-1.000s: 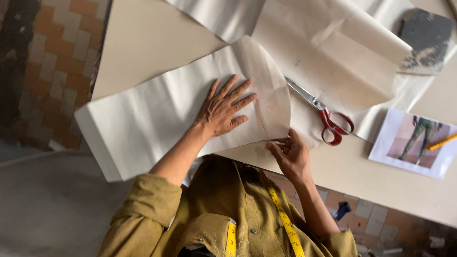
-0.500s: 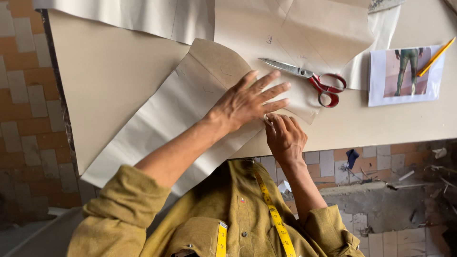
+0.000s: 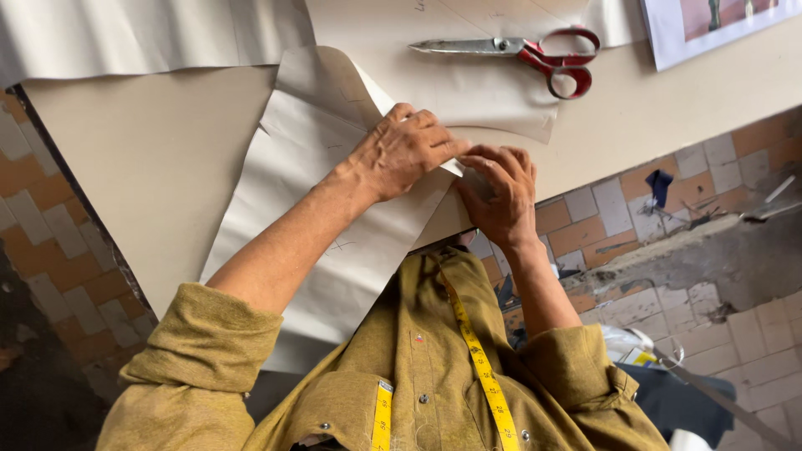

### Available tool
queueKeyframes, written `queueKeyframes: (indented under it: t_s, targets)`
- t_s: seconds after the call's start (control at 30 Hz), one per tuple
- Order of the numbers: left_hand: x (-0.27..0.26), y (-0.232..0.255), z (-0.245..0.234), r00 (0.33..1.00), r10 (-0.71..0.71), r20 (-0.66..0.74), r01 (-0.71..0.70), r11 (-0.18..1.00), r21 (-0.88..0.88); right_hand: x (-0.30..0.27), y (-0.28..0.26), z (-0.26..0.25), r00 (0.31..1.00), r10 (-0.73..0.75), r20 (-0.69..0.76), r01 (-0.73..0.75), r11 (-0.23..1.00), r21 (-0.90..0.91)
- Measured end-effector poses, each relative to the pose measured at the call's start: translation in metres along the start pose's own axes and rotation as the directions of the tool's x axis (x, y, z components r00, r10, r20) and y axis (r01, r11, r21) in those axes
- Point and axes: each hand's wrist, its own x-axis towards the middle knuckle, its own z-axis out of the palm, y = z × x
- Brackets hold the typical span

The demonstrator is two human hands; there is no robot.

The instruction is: The person cuts a large piece of white fabric using shears, following pencil markings. They fold and reposition the fabric multiple times, then use a pencil to trace additional lines on the material.

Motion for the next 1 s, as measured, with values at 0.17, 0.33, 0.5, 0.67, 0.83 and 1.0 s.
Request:
queueKeyframes:
  t_s: [0.17, 0.33, 0.5, 0.67, 0.83, 1.0]
  targets:
    - [0.002, 0.007, -0.002, 0.959, -0.178, 0.22, 0.207, 0.972, -0.115, -0.013, 0.009, 0.008, 0.995, 0.035, -0.091, -0.037, 0.999, -0.013]
    - [0.011, 0.01, -0.006, 0.951, -0.21, 0.227, 0.22, 0.975, -0.019, -0.042, 0.002, 0.03, 0.993, -0.098, -0.064, 0.081, 0.969, -0.235]
    - [0.014, 0.011, -0.009, 0.923, -0.249, 0.293, 0.268, 0.963, -0.025, -0.055, -0.003, 0.036, 0.994, -0.07, -0.089, 0.045, 0.965, -0.257]
    - [0.018, 0.008, -0.009, 0.939, -0.209, 0.274, 0.221, 0.975, -0.011, -0.052, -0.01, 0.034, 0.993, -0.011, -0.117, -0.022, 0.959, -0.282]
    - [0.018, 0.005, -0.01, 0.939, -0.179, 0.292, 0.186, 0.983, 0.004, -0.052, -0.015, 0.034, 0.989, 0.018, -0.144, -0.058, 0.958, -0.28]
    - [0.018, 0.008, -0.013, 0.946, -0.154, 0.285, 0.147, 0.988, 0.046, -0.052, -0.016, 0.035, 0.987, 0.061, -0.148, -0.098, 0.961, -0.258]
